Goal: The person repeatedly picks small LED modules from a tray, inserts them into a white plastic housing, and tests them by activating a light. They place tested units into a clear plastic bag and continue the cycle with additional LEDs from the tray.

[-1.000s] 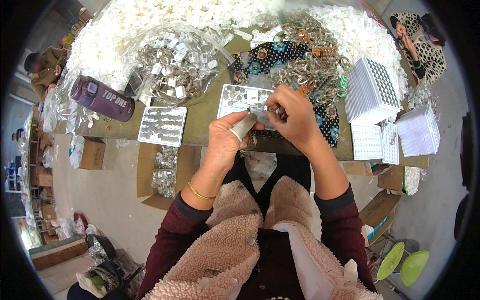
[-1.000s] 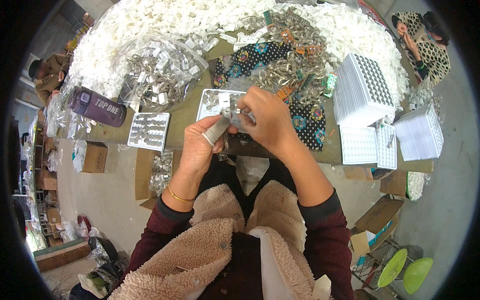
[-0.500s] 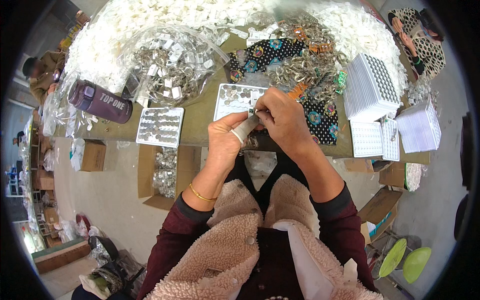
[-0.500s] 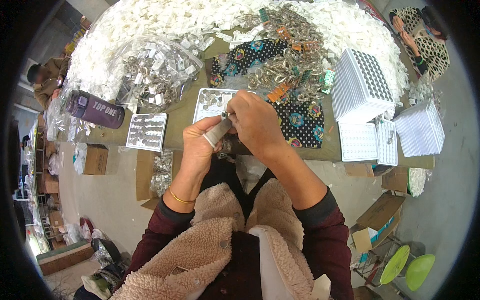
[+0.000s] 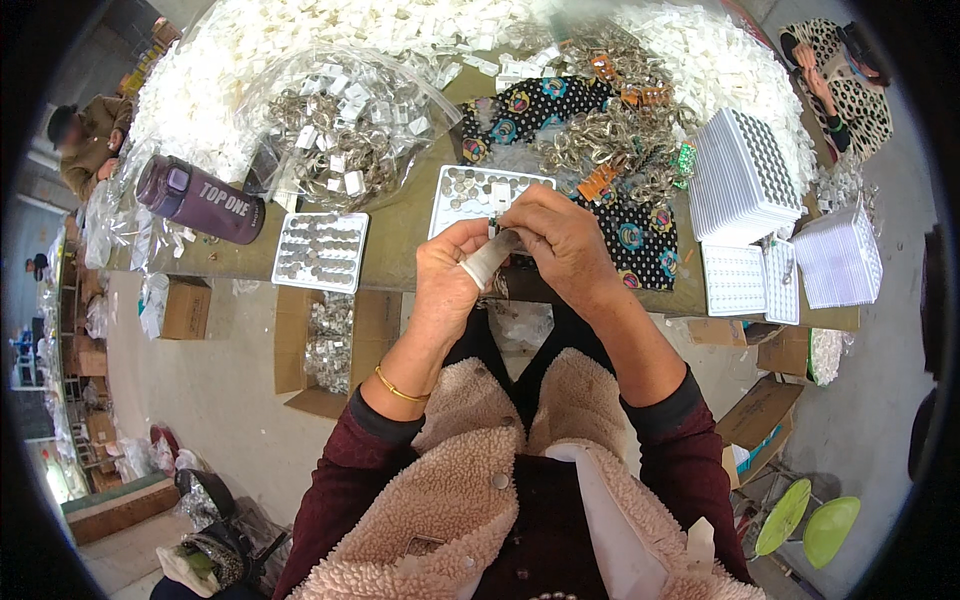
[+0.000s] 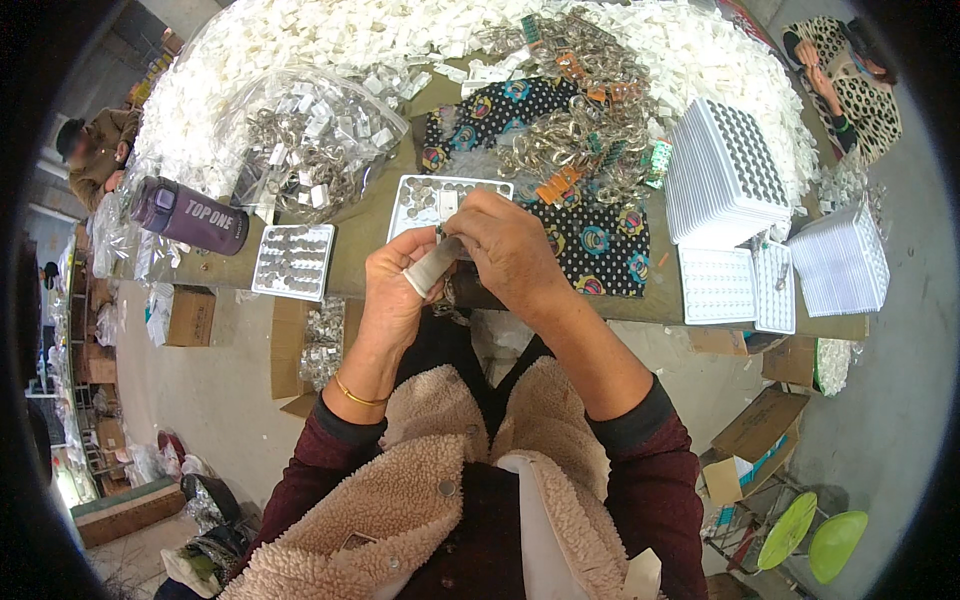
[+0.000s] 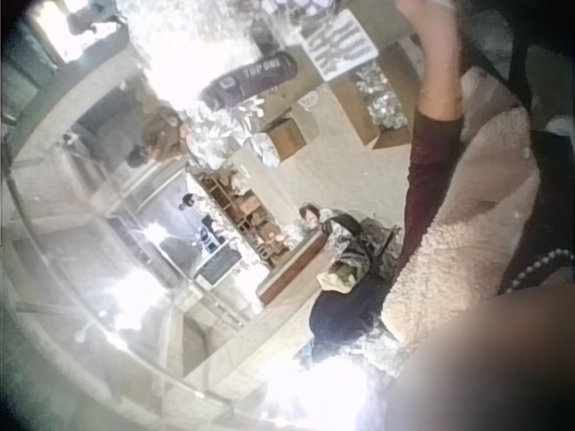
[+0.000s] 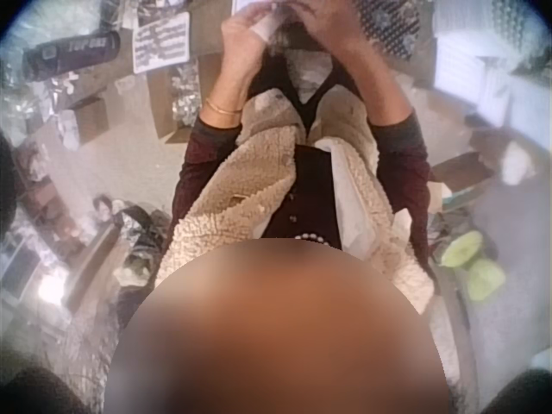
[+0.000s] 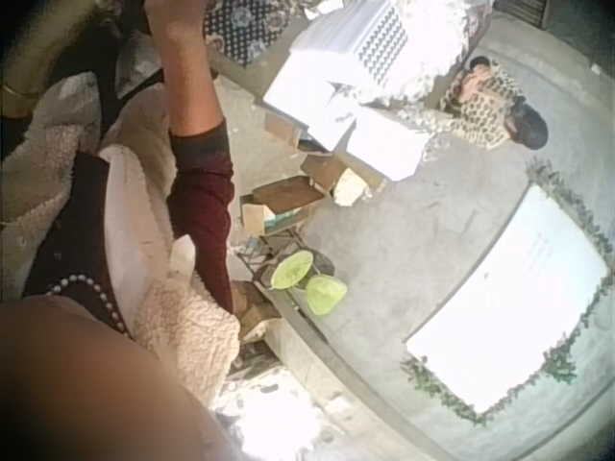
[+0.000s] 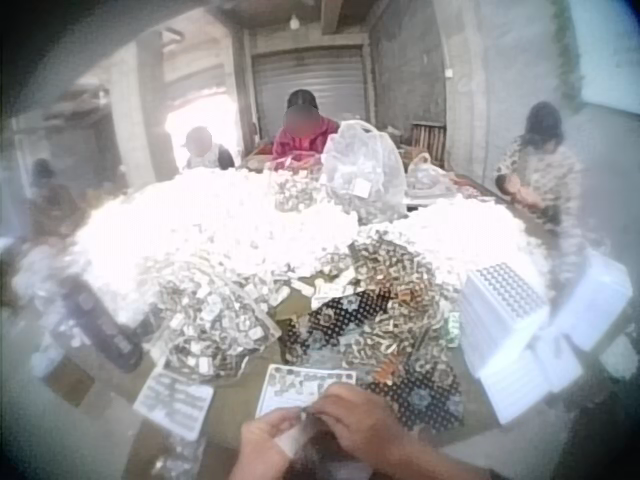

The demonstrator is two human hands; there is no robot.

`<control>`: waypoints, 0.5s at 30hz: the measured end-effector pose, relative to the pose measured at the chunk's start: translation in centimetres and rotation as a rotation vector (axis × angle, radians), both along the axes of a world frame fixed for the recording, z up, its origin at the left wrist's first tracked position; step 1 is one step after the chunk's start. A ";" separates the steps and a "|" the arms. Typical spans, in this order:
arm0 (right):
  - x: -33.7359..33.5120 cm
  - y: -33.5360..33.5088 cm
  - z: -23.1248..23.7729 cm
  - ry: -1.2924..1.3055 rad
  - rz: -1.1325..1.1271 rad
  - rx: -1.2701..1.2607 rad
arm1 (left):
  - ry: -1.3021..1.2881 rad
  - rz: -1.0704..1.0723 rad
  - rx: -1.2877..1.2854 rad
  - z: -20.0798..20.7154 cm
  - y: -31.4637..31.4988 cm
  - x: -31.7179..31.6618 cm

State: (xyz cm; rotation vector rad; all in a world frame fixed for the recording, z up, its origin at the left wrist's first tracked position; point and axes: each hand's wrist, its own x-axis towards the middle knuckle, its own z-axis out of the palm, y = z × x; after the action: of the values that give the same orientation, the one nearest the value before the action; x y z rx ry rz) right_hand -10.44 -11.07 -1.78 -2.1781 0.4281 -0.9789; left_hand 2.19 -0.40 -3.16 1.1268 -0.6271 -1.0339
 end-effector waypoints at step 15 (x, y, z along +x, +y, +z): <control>0.2 -2.5 -1.1 0.128 -0.338 -0.389 | 0.059 0.041 0.016 0.5 0.1 -0.2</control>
State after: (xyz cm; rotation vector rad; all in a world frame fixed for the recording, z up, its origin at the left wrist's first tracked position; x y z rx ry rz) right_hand -10.20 -13.61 -2.92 -2.5833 0.7360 -1.1859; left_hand 1.99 -0.34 -2.68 1.1148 -0.5471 -1.0346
